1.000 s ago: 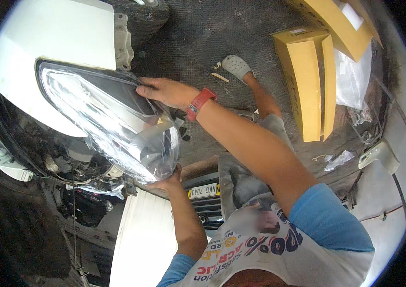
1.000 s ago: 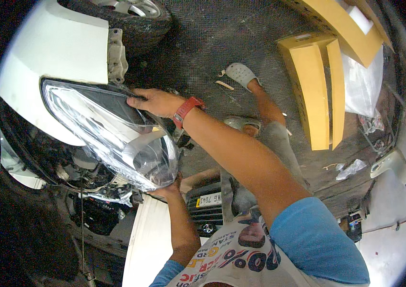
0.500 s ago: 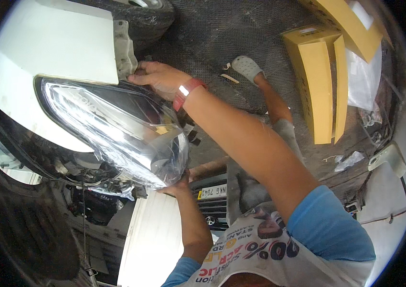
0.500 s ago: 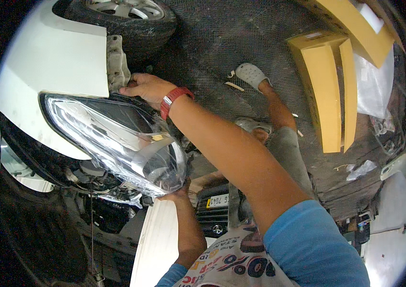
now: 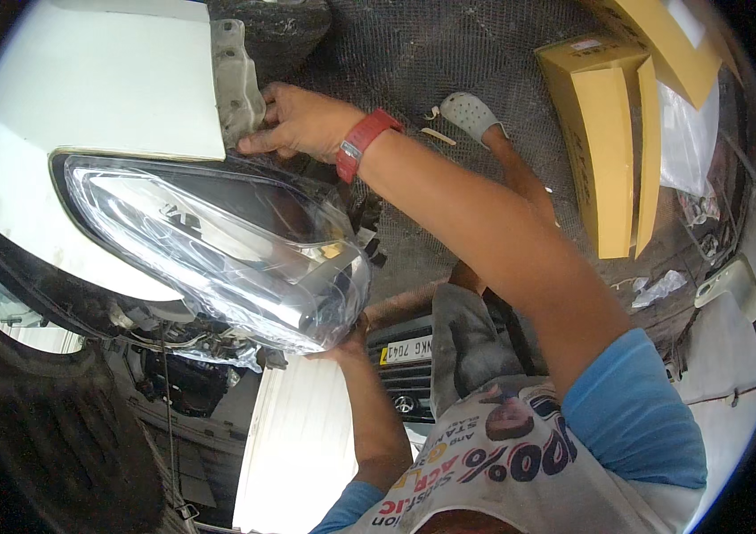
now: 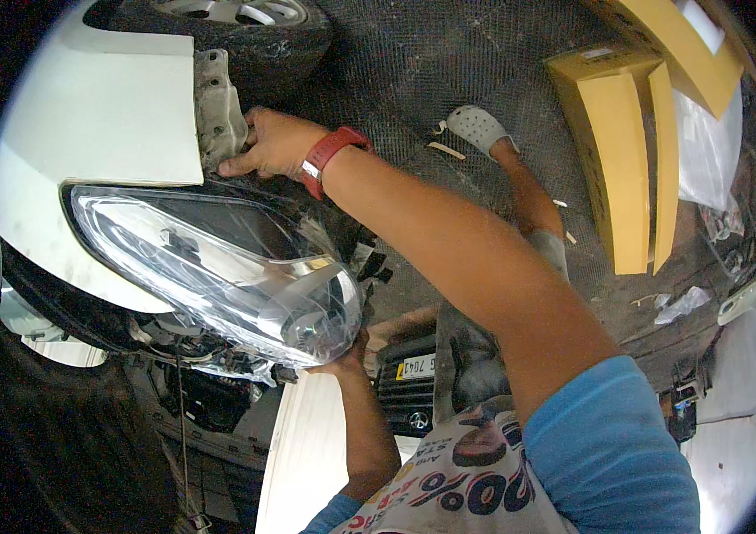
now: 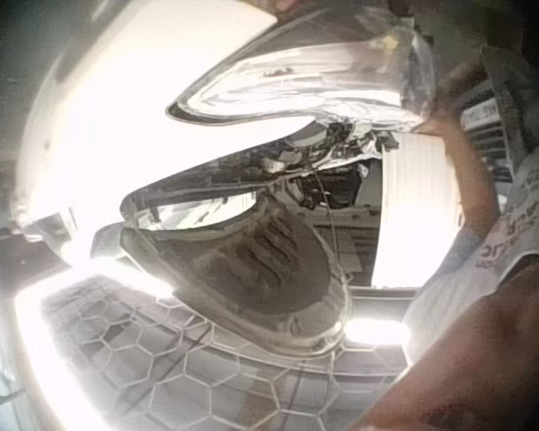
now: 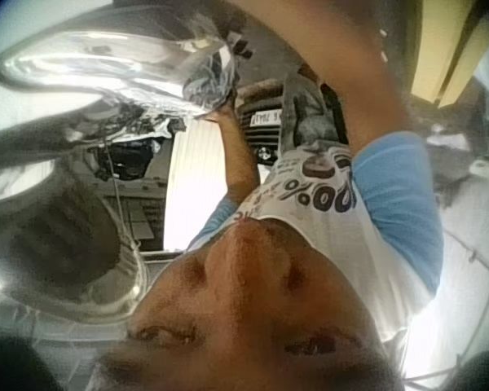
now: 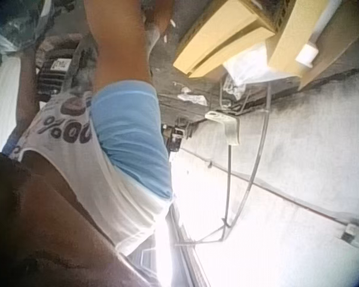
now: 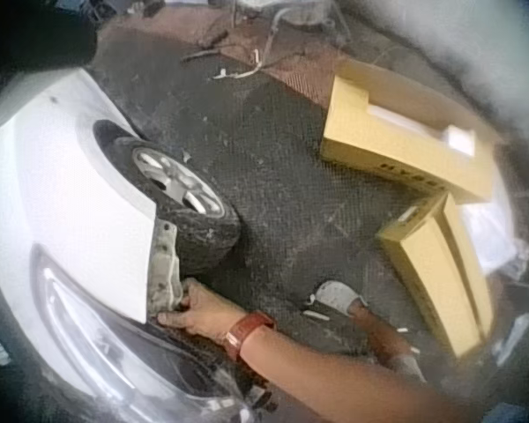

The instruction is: The person removes a plastic-wrapped headlight from a white car, then retrieves a new headlight from a box and attempts to install it. They align the headlight with the mounting points and use a socket wrench to secure it.

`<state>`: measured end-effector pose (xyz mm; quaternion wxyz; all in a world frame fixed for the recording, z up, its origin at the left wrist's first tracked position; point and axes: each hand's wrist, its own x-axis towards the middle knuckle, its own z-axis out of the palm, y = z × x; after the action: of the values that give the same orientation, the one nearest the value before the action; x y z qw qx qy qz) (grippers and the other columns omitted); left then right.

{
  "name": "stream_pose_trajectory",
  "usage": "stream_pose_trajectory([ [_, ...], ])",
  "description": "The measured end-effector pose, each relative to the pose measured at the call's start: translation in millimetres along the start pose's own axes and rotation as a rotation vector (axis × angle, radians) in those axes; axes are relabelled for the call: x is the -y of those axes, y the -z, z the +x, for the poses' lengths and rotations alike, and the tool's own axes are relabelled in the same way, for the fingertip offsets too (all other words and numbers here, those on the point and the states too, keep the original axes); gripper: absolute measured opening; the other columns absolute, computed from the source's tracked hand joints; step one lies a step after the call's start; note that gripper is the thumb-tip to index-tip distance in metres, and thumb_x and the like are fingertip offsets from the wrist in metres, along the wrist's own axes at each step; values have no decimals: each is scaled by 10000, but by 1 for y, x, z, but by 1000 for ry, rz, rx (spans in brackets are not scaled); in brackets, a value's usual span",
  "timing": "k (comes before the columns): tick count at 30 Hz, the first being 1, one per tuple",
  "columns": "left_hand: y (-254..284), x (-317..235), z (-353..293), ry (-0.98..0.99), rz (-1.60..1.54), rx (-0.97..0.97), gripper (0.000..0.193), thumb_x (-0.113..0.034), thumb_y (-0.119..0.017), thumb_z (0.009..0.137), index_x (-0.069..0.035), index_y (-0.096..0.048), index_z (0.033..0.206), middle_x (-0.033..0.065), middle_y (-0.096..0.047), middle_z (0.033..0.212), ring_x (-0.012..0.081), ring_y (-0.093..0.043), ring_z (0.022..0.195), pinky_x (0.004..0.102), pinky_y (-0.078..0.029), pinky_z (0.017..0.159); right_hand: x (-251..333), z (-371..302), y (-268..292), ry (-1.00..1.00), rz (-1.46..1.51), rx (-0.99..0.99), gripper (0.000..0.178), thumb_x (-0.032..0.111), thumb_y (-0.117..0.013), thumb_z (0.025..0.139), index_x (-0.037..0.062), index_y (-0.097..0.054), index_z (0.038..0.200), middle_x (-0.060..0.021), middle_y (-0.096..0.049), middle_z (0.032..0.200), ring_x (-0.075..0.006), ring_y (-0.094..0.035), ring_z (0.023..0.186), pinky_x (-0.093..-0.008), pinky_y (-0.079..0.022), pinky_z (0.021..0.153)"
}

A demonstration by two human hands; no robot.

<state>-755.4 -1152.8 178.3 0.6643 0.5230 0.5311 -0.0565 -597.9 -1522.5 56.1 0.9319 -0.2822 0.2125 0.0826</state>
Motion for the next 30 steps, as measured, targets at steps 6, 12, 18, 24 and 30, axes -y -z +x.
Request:
stream_pose_trajectory([
  [6, -8, -1, 0, 22, -83, -64, 907, -731, -419, 817, -102, -431, 1471, 173, -507, 1440, 400, -495, 1322, 646, -463, 1033, -1, -5, -6, -3, 79, -63, 867, 173, -866, 800, -95, -354, 1446, -188, -648, 1260, -191, -633, 1012, -293, -517, 765],
  [12, 21, -7, 22, 15, 2, -54, 990, -867, -338, 747, -150, -528, 1402, 176, -566, 1391, 438, -529, 1270, 644, -479, 980, 5, -22, -20, 106, 206, -49, 807, 127, -850, 800, -85, -410, 1442, -179, -669, 1237, -166, -648, 995, -279, -519, 764],
  [18, 2, -2, 11, 41, 52, -22, 1031, -881, -322, 746, -153, -455, 1464, 161, -524, 1442, 414, -493, 1310, 644, -472, 968, -8, -18, -21, 216, -16, -231, 641, 230, -865, 760, -58, -605, 1270, -206, -696, 1193, -280, -672, 1093, -354, -493, 994],
  [24, 22, -11, 20, 48, -60, -8, 973, -864, -323, 781, -180, -471, 1458, 139, -505, 1463, 399, -426, 1380, 650, -433, 1042, -25, -28, -42, 344, 17, -357, 724, 328, -807, 843, -68, -519, 1377, -264, -628, 1311, -330, -631, 1193, -384, -479, 1033],
  [30, -24, 0, -18, 3, -112, -58, 976, -861, -300, 776, -177, -496, 1443, 151, -513, 1447, 433, -483, 1326, 653, -458, 1018, -33, -93, -41, 191, -424, -38, 900, 593, -759, 836, -61, -489, 1392, -225, -647, 1232, -254, -635, 1120, -341, -503, 985],
])
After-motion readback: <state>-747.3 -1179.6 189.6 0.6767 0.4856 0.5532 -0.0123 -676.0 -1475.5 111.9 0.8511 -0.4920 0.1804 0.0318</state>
